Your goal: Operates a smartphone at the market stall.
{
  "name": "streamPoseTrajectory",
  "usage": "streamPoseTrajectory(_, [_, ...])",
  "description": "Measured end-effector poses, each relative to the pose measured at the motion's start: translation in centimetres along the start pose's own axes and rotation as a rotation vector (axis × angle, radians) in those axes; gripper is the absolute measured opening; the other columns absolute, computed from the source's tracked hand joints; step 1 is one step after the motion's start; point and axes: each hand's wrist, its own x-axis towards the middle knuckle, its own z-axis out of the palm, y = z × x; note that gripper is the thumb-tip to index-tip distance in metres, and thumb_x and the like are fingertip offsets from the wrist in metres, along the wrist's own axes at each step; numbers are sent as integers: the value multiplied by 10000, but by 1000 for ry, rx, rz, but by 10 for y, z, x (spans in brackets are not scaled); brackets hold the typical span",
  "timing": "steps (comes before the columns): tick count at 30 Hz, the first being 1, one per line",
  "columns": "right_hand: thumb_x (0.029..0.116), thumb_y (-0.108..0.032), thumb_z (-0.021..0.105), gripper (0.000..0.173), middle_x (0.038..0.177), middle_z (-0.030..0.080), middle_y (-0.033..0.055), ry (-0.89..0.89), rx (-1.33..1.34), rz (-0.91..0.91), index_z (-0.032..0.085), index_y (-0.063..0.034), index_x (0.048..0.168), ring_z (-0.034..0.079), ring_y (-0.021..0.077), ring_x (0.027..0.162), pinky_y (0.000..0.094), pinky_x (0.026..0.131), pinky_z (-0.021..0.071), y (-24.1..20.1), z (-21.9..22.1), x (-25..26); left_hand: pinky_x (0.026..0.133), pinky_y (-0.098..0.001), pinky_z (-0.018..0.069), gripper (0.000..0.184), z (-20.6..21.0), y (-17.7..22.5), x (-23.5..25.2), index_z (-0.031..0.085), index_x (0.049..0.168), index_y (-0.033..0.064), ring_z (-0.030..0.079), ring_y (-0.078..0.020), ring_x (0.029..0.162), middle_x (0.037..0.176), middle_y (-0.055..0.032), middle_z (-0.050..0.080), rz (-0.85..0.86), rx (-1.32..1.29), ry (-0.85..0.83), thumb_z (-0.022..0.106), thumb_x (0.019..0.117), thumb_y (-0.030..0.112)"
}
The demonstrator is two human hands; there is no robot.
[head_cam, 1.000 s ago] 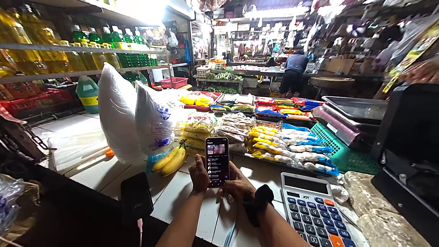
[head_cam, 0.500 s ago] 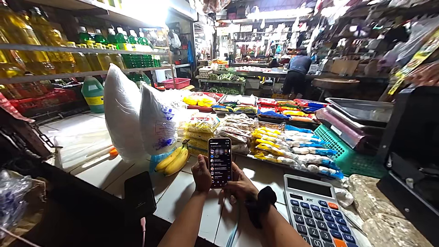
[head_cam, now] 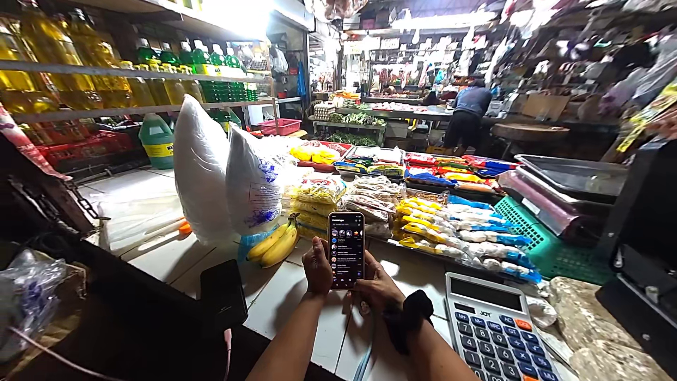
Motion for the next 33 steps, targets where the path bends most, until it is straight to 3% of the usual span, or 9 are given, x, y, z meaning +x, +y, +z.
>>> streamPoseTrajectory(8, [712, 122, 575, 685, 1132, 708, 95, 97, -34, -6, 414, -37, 1358, 735, 178, 922, 360, 736, 636, -3, 8, -3, 598, -144, 441, 489, 2, 3, -1, 572, 733, 54, 520, 54, 590, 602, 89, 497, 25, 39, 20, 256, 1086, 176])
streamPoseTrajectory(10, [716, 93, 577, 634, 1096, 708, 94, 134, -51, -16, 436, -32, 1322, 734, 166, 863, 333, 670, 628, -4, 12, -3, 598, -151, 446, 494, 2, 3, -1, 573, 729, 55, 525, 48, 589, 601, 86, 499, 17, 35, 21, 256, 1088, 176])
streamPoseTrajectory(13, [770, 85, 602, 588, 1099, 709, 106, 149, -70, -22, 443, -16, 1327, 734, 173, 890, 335, 716, 631, -5, 13, -4, 598, -153, 457, 492, 3, 2, -1, 572, 731, 61, 536, 48, 593, 604, 85, 510, 22, 20, 13, 250, 1085, 174])
streamPoseTrajectory(16, [792, 92, 642, 557, 1072, 718, 115, 151, -82, -39, 456, -12, 1306, 740, 183, 850, 328, 666, 633, -4, 13, -4, 605, -162, 492, 493, 2, 1, -1, 591, 754, 54, 576, 39, 606, 617, 76, 553, 19, -7, -3, 245, 1086, 172])
streamPoseTrajectory(19, [793, 117, 663, 558, 1080, 718, 108, 147, -95, -53, 461, -12, 1297, 739, 170, 882, 317, 718, 634, -3, 13, -4, 604, -162, 494, 490, 2, 0, -1, 583, 746, 60, 575, 41, 602, 618, 82, 553, 24, -24, -1, 246, 1085, 165])
streamPoseTrajectory(24, [800, 94, 584, 506, 1063, 716, 111, 165, -80, -31, 468, -8, 1283, 738, 174, 847, 324, 672, 632, -5, 14, -4, 610, -163, 505, 491, 2, -1, -1, 583, 748, 68, 583, 41, 608, 618, 84, 561, 35, -46, -7, 242, 1087, 168])
streamPoseTrajectory(28, [916, 43, 538, 392, 1061, 710, 121, 195, -58, -13, 471, 6, 1302, 734, 182, 863, 339, 728, 632, -6, 16, -3, 593, -153, 498, 482, 2, -4, -2, 580, 742, 77, 574, 53, 598, 612, 96, 553, 102, -38, -18, 253, 1084, 166])
streamPoseTrajectory(30, [1006, -53, 498, 296, 1052, 718, 130, 197, -26, -38, 484, 8, 1296, 740, 194, 870, 347, 735, 636, -4, 16, -2, 599, -150, 496, 479, 2, -4, -3, 600, 759, 44, 579, 55, 605, 616, 82, 562, 135, -3, -22, 266, 1080, 164])
streamPoseTrajectory(33, [1098, -238, 428, 301, 1022, 732, 137, 209, 7, -49, 518, -9, 1271, 746, 196, 826, 334, 657, 634, -4, 18, -2, 634, -150, 510, 473, 0, -3, -4, 627, 799, -7, 602, 55, 642, 648, 54, 598, 163, 15, -41, 274, 1072, 149])
